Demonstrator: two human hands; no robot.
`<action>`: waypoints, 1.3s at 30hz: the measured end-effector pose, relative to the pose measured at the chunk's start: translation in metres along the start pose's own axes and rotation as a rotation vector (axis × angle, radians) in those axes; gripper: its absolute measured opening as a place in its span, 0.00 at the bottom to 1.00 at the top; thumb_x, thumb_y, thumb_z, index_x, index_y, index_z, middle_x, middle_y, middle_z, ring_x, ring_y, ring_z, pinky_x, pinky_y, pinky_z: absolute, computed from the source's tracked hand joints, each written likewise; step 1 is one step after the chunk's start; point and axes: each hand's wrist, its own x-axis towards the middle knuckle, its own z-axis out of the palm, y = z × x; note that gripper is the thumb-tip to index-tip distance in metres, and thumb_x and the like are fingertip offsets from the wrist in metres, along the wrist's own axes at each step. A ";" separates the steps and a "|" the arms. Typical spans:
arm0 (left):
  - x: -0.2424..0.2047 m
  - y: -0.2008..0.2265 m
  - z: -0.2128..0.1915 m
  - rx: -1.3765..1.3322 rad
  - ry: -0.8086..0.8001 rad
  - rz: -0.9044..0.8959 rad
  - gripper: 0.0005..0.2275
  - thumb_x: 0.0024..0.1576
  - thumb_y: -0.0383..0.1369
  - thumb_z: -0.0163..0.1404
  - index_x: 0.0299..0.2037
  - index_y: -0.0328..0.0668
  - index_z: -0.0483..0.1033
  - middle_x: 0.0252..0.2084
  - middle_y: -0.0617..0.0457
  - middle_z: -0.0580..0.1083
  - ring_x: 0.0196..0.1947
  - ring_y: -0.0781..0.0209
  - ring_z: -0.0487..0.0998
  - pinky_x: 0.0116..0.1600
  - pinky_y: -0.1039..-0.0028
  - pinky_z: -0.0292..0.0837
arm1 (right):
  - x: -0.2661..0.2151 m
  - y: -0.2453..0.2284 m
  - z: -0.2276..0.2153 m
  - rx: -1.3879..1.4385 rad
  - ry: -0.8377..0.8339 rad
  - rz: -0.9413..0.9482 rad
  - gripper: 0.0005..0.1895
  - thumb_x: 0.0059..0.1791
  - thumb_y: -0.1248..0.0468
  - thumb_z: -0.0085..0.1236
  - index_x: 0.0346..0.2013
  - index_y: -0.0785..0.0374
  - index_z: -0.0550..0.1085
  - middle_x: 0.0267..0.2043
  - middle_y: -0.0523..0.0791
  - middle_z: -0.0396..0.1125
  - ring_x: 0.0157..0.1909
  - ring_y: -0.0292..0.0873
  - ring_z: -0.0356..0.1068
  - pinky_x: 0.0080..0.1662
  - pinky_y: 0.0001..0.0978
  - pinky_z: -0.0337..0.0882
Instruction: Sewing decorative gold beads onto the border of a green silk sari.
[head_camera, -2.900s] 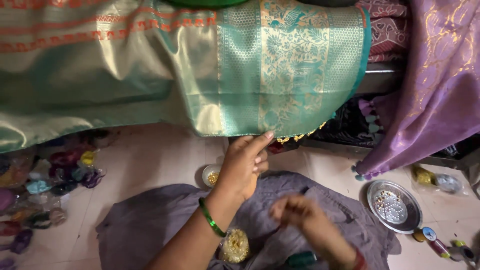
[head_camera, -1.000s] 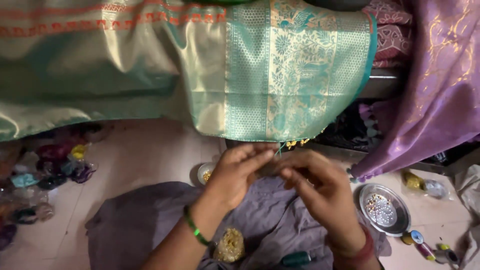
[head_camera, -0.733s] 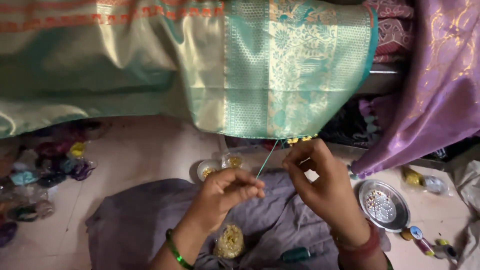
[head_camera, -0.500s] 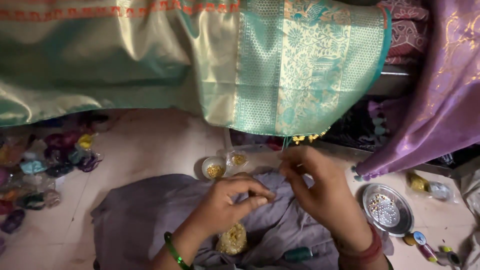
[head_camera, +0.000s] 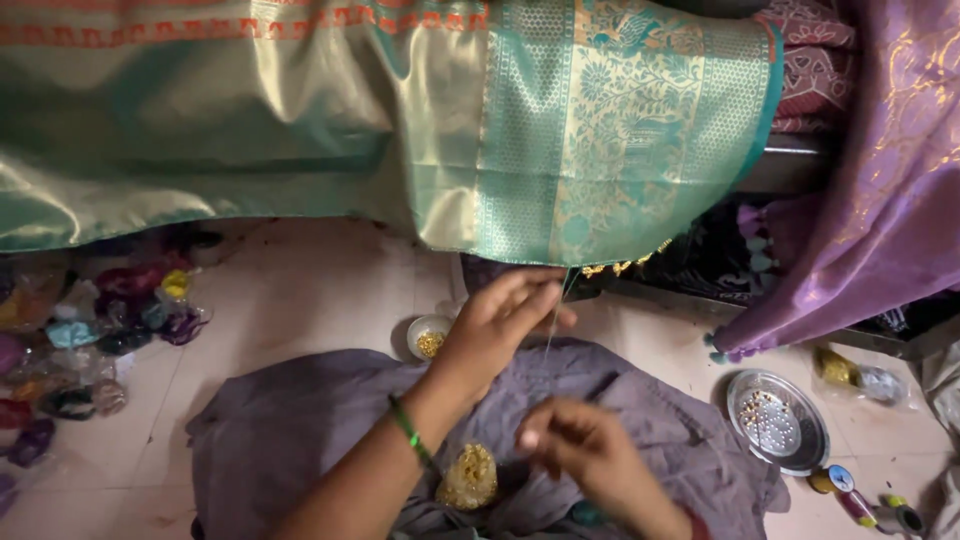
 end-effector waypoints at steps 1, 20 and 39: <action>0.008 -0.008 0.000 -0.001 0.000 -0.002 0.17 0.62 0.40 0.51 0.56 0.40 0.75 0.40 0.52 0.81 0.42 0.67 0.81 0.52 0.76 0.76 | -0.006 0.012 0.004 0.000 0.001 0.002 0.05 0.51 0.67 0.59 0.37 0.65 0.79 0.28 0.41 0.72 0.26 0.32 0.67 0.30 0.24 0.68; 0.008 -0.014 -0.008 -0.088 0.107 0.018 0.11 0.60 0.37 0.54 0.47 0.40 0.80 0.42 0.56 0.80 0.39 0.69 0.79 0.46 0.77 0.74 | -0.030 0.083 -0.022 -0.041 0.048 0.255 0.07 0.48 0.63 0.63 0.36 0.63 0.78 0.30 0.36 0.70 0.33 0.31 0.66 0.36 0.24 0.67; -0.132 -0.121 -0.059 1.502 -0.149 0.078 0.04 0.51 0.25 0.50 0.32 0.41 0.78 0.37 0.41 0.77 0.35 0.42 0.81 0.38 0.56 0.76 | -0.027 0.042 -0.015 -0.049 0.122 0.173 0.05 0.51 0.65 0.60 0.37 0.65 0.77 0.28 0.35 0.65 0.30 0.29 0.61 0.32 0.22 0.62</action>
